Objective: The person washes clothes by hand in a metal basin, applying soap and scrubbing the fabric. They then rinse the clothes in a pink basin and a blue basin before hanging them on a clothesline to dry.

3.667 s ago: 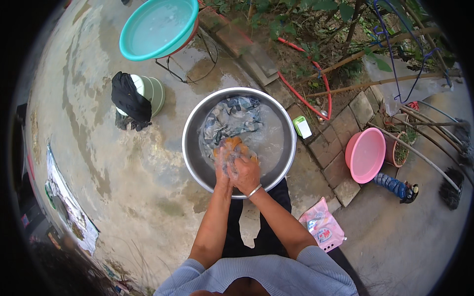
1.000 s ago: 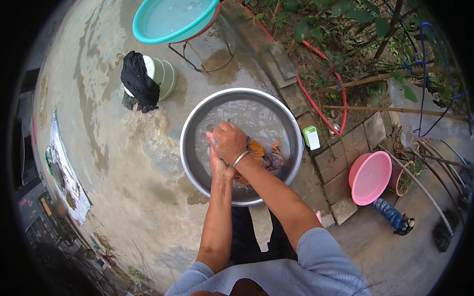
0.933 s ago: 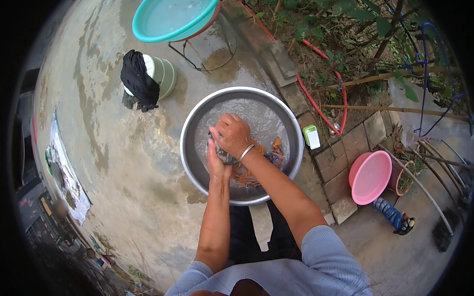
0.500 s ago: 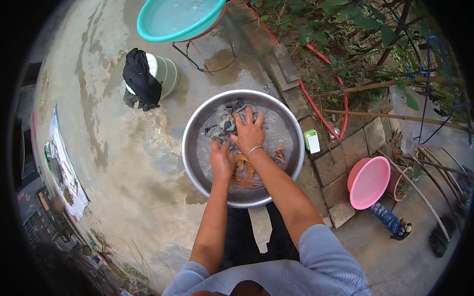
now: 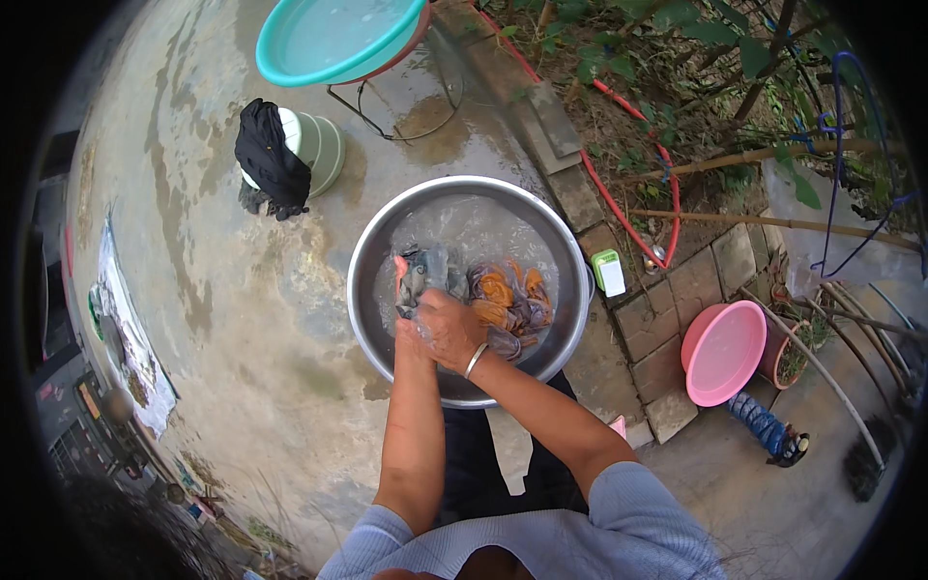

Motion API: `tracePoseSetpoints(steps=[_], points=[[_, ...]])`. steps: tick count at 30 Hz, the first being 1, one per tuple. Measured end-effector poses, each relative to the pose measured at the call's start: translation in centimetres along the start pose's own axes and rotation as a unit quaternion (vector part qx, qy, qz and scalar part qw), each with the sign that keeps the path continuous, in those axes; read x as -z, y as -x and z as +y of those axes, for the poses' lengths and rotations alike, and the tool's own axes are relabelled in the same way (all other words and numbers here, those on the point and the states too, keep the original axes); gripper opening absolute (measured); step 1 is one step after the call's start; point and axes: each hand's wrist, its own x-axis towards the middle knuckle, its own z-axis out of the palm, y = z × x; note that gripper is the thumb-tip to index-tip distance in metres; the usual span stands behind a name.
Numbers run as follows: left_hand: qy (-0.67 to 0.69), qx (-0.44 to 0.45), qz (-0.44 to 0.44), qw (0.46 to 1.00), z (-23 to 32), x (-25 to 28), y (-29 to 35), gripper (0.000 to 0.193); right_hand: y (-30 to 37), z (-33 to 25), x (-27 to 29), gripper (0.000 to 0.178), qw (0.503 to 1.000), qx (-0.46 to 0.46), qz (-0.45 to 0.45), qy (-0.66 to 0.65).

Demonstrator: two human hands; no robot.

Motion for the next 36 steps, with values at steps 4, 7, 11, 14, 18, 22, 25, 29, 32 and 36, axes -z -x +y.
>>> tracePoseSetpoints(steps=[4,7,11,14,18,22,25,29,32,36], points=[[-0.074,-0.186,0.047,0.979,-1.9,2.0,-0.6,0.042,-2.2,1.3,-0.4,0.018,0.993,0.069,0.074,0.063],[-0.074,-0.157,0.108,0.979,-2.3,-2.0,0.6,0.033,-5.3,3.7,0.1,0.012,0.989,0.063,0.098,0.091],[-0.159,-0.231,0.063,0.958,-1.8,-1.2,2.1,0.032,-6.8,4.7,4.2,0.027,0.978,0.010,0.041,0.205],[-0.569,-0.435,0.051,0.696,-1.1,2.1,1.5,0.031,-6.3,3.8,4.5,0.044,0.973,-0.092,0.017,0.209],[-0.737,-0.459,0.118,0.482,-1.8,2.9,0.8,0.036,-4.2,2.6,0.6,0.051,0.951,-0.135,-0.091,0.263],[-0.688,-0.400,0.172,0.580,-1.5,4.5,0.2,0.031,-4.5,7.0,-2.0,0.048,0.941,-0.228,-0.144,0.204],[-0.450,-0.301,0.146,0.828,-1.2,3.6,1.3,0.029,-4.2,8.5,-2.7,0.049,0.959,-0.163,-0.010,0.231],[-0.065,-0.167,0.076,0.981,-0.4,1.4,1.2,0.035,-3.3,2.5,-2.8,0.051,0.989,-0.120,0.072,-0.040],[0.064,-0.017,-0.171,0.983,2.2,6.4,-0.6,0.048,-0.5,-1.9,-2.9,0.040,0.993,-0.089,0.046,-0.069],[0.022,-0.018,-0.070,0.997,0.9,5.3,0.7,0.050,0.4,-3.4,-2.5,0.024,0.997,-0.077,0.010,0.005]])
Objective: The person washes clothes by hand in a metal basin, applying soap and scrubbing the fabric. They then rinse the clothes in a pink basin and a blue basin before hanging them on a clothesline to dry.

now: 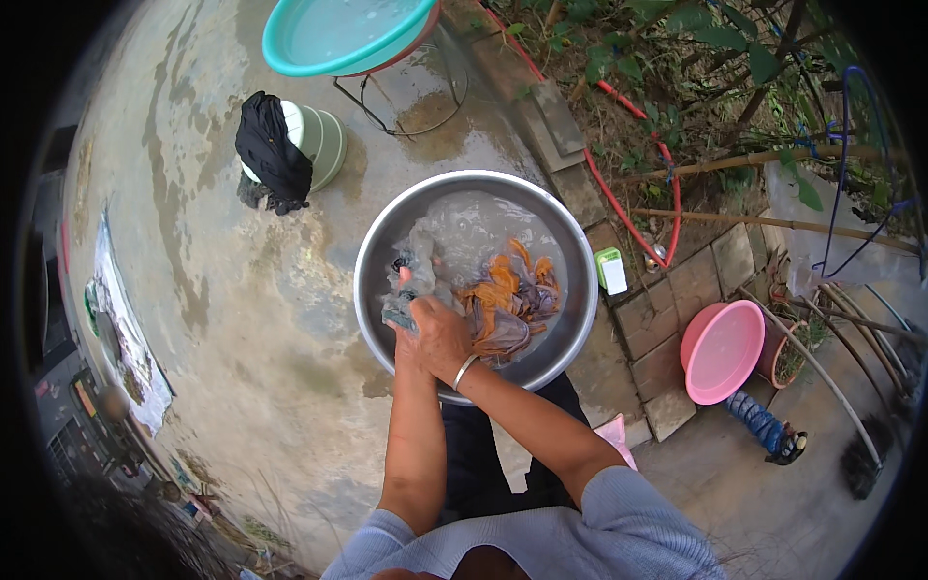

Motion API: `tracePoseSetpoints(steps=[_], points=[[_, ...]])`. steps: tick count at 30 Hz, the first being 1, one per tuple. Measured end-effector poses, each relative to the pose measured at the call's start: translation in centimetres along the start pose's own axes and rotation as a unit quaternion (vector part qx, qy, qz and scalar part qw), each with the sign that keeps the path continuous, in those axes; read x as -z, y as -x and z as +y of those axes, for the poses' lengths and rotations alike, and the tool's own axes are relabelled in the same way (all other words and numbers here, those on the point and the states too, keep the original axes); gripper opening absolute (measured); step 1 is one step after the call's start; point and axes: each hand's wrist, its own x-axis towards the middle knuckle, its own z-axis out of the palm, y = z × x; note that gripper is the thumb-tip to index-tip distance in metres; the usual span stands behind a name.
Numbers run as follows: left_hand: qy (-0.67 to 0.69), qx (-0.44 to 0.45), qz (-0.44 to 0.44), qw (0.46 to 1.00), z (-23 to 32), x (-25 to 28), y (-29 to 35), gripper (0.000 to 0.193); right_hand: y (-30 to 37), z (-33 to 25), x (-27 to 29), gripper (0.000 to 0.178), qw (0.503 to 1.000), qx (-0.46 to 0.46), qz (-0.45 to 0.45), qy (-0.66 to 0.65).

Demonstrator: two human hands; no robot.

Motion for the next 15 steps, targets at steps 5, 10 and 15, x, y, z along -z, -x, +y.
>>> tracePoseSetpoints(steps=[5,10,15], points=[[-0.011,-0.080,0.086,0.993,-1.8,-1.0,0.1,0.053,-3.3,2.6,-0.7,0.023,0.990,0.037,-0.006,0.138],[-0.129,-0.123,0.142,0.974,-2.3,-6.7,1.3,0.056,-8.1,8.1,2.3,0.022,0.977,0.172,0.013,0.122],[-0.677,-0.359,0.098,0.635,-1.0,-1.1,0.2,0.038,-6.9,5.4,3.7,0.051,0.970,-0.037,0.041,0.236]])
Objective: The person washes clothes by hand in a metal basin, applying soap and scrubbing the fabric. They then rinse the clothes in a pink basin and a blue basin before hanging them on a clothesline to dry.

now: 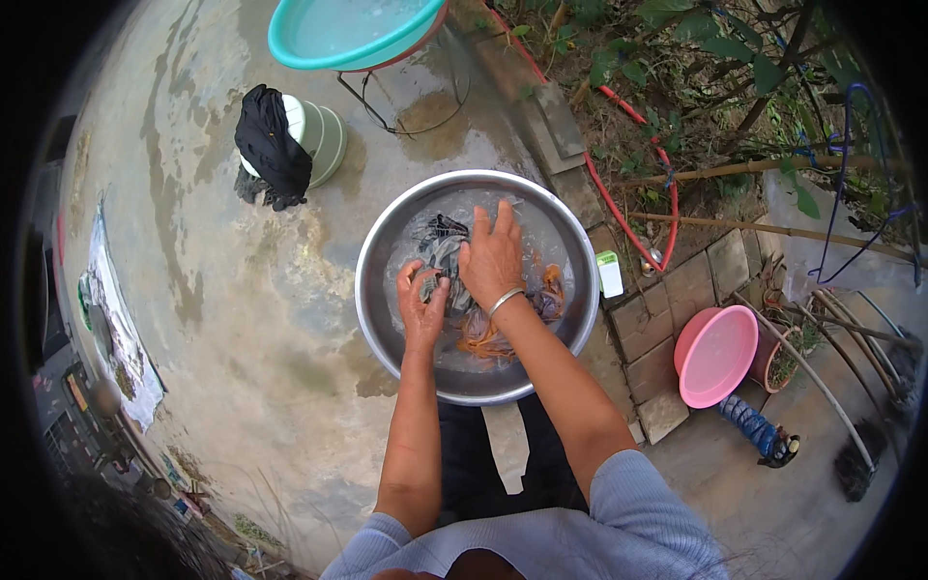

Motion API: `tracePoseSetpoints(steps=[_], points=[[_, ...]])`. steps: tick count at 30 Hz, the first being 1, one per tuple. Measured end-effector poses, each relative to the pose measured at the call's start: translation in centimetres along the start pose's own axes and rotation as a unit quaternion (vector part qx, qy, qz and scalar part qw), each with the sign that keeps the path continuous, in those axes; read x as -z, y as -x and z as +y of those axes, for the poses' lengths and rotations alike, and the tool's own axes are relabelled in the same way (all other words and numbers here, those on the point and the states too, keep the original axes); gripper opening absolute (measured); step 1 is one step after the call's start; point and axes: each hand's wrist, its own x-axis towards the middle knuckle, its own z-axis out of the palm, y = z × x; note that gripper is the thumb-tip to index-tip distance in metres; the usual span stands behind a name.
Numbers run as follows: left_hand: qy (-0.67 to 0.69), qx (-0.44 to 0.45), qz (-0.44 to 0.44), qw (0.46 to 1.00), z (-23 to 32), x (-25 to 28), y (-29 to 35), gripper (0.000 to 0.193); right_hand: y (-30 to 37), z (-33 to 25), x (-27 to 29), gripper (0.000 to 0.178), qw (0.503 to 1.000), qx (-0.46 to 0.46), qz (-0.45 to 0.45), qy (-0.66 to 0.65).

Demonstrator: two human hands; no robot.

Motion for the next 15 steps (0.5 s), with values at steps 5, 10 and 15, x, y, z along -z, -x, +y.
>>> tracePoseSetpoints(steps=[5,10,15], points=[[-0.183,0.023,0.029,0.982,0.5,-0.9,1.2,0.058,1.9,-1.1,-3.7,0.056,0.993,0.008,-0.113,0.030],[-0.113,0.045,0.136,0.983,1.4,-0.1,3.0,0.070,-0.8,0.8,-6.0,0.050,0.989,-0.075,-0.126,0.012],[0.528,0.282,0.063,0.799,5.0,0.5,0.5,0.046,1.9,0.1,-6.0,0.030,0.961,-0.056,-0.049,-0.265]])
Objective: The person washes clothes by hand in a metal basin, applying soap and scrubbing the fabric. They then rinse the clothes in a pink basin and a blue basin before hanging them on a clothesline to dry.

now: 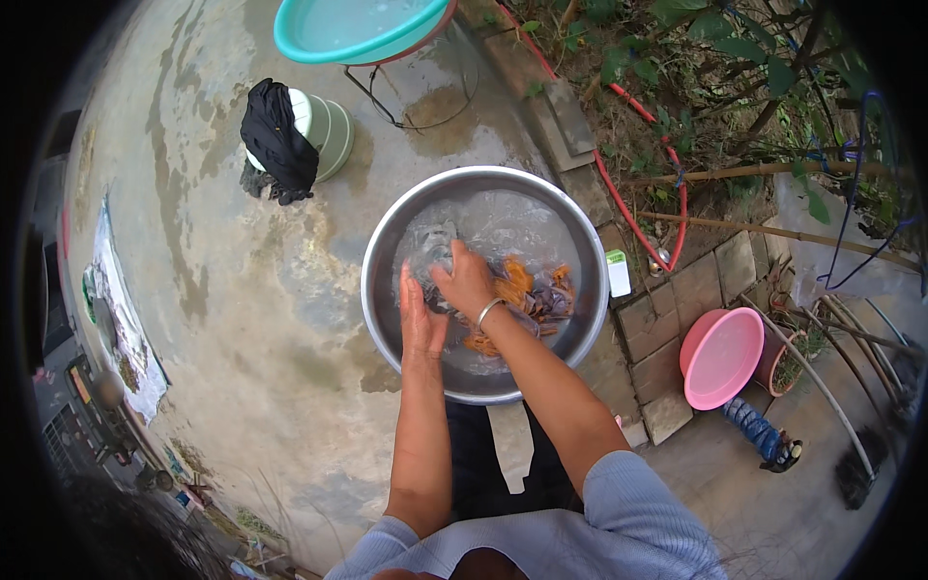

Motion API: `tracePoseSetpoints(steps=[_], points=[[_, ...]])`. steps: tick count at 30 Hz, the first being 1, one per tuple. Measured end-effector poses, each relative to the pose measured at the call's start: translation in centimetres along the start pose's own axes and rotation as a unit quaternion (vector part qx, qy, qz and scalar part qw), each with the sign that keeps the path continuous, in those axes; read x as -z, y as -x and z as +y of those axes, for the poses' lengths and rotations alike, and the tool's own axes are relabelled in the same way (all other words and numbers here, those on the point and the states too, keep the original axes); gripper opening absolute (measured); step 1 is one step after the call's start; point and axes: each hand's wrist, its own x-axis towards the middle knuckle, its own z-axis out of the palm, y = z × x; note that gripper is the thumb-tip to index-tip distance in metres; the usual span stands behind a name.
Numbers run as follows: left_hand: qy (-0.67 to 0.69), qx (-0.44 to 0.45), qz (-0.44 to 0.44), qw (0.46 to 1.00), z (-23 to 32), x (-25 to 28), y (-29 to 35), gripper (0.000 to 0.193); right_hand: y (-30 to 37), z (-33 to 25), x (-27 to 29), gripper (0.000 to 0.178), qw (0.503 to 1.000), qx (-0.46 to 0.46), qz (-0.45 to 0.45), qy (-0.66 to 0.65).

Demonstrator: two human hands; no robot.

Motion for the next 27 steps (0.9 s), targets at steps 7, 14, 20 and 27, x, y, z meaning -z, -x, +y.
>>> tracePoseSetpoints(steps=[7,14,20,27], points=[[0.051,0.071,-0.069,0.994,0.3,0.7,-2.7,0.042,4.8,-4.8,1.3,0.034,0.994,0.080,-0.066,0.030],[-0.034,0.117,0.130,0.984,0.7,-2.5,-2.8,0.053,-0.1,-3.8,1.8,0.030,0.982,0.122,0.048,0.134],[0.201,0.167,0.038,0.965,-2.1,-1.3,-4.4,0.066,-3.8,-2.5,3.4,0.046,0.989,0.050,0.111,0.086],[0.145,0.127,0.096,0.977,-4.6,2.6,-4.7,0.040,-0.4,-1.6,2.3,0.059,0.931,0.118,-0.052,0.342]])
